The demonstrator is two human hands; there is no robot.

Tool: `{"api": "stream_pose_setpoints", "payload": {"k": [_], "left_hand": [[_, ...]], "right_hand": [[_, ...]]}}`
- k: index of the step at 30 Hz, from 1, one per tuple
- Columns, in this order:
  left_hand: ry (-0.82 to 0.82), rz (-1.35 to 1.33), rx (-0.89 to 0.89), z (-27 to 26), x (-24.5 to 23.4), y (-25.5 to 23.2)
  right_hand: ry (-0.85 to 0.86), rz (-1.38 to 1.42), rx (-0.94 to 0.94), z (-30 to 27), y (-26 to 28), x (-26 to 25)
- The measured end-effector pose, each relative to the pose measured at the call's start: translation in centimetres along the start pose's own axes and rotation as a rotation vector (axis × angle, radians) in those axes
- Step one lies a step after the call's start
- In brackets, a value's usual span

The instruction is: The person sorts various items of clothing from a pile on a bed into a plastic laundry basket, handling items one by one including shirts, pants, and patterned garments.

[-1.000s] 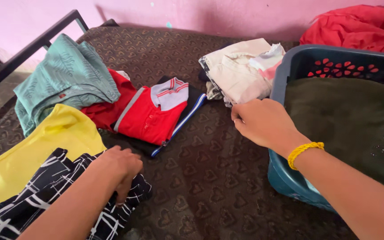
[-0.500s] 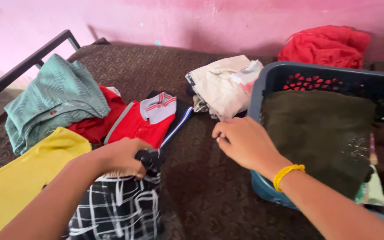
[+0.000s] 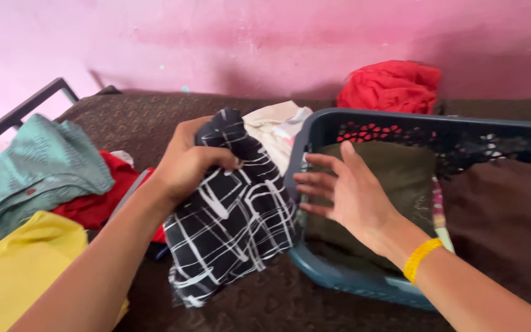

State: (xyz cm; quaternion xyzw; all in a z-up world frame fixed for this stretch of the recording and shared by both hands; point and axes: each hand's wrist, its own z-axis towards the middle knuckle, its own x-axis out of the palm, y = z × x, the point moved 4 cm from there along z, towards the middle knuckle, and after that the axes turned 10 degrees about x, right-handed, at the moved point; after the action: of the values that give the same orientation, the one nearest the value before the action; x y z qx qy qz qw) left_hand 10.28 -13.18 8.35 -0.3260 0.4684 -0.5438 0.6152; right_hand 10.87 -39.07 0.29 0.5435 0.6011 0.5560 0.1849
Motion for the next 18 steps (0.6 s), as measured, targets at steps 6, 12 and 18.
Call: {"api": "stream_pose_setpoints", "payload": {"k": [6,12,18], "left_hand": [[-0.184,-0.147,-0.06,1.8,1.8,-2.1],[-0.323,-0.585,-0.281,4.6,9.6,-3.2],[-0.252,-0.489,-0.194,6.0,20.0,-3.6]], "right_hand": [[0.168,-0.007,0.101,-3.9,-0.4,-3.7],[0.107,0.239,0.089,-5.5,1.4,-4.1],[-0.223,0.511,0.014,-8.0,4.7,-10.7]]}}
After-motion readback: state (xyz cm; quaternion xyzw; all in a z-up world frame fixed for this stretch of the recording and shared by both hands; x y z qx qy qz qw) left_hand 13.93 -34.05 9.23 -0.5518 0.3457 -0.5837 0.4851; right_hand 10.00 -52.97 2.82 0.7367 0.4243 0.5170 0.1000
